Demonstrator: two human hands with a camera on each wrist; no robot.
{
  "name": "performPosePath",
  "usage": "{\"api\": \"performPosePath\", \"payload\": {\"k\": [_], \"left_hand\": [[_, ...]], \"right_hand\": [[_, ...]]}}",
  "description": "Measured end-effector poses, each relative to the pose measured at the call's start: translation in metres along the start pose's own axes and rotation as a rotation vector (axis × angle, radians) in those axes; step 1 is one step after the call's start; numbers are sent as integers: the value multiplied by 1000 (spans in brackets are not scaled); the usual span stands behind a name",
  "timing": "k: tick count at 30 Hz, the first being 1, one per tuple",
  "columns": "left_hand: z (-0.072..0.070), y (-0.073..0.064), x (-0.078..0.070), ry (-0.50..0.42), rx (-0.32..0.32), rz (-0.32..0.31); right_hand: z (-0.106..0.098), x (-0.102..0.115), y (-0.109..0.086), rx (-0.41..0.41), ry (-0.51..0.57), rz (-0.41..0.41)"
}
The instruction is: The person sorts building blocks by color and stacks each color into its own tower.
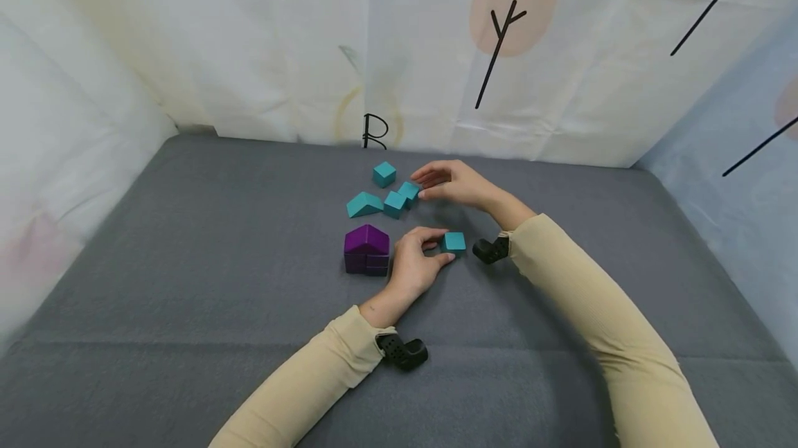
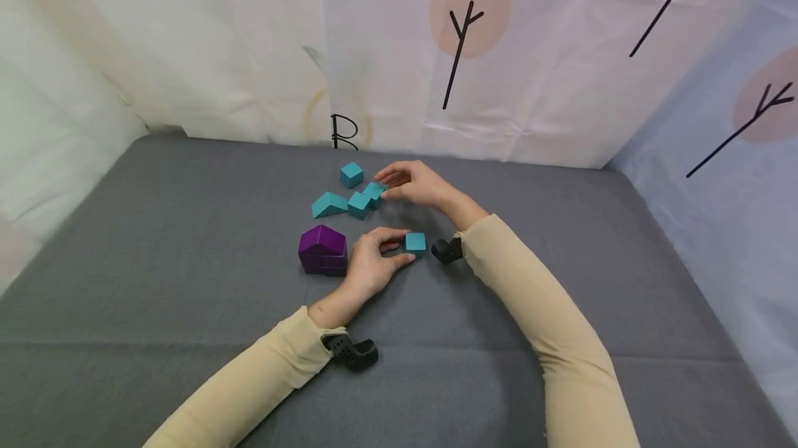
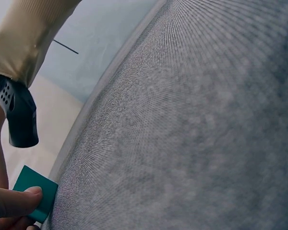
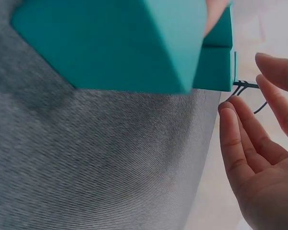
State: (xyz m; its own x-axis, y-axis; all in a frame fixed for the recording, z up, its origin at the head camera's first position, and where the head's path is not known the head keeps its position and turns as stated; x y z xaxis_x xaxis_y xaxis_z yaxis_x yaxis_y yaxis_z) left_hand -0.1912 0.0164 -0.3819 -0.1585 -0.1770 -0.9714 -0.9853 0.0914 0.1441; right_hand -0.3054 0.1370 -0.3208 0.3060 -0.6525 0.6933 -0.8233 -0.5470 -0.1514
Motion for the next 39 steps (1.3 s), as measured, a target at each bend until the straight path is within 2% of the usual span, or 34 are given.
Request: {"api": "performPosePath", "payload": {"k": [10,20,39], "left_hand": [[3,0,-1,-2,7,-28],[5,-1,-1,-2,3,-24],[2,1,0,-4,0,-5]], "right_hand": [[-2,4,7,99,-31,28],[1,4,16,208,-108,33],[2,0,9,150,-185,73]]}}
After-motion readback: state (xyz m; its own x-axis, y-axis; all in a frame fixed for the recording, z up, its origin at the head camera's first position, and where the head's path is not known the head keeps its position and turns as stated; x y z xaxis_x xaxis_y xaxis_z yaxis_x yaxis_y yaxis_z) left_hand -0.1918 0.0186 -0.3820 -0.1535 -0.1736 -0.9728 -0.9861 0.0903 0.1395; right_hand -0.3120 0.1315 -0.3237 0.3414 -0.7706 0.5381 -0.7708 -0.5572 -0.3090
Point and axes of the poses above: each hand's wrist, its own y-axis towards the middle knuckle, its own z-axis out of the palm, x = y × z, the point moved 1 cm from there along y, towards the middle knuckle, and after that the axes turned 8 degrees about -y, right-handed, at the moved point
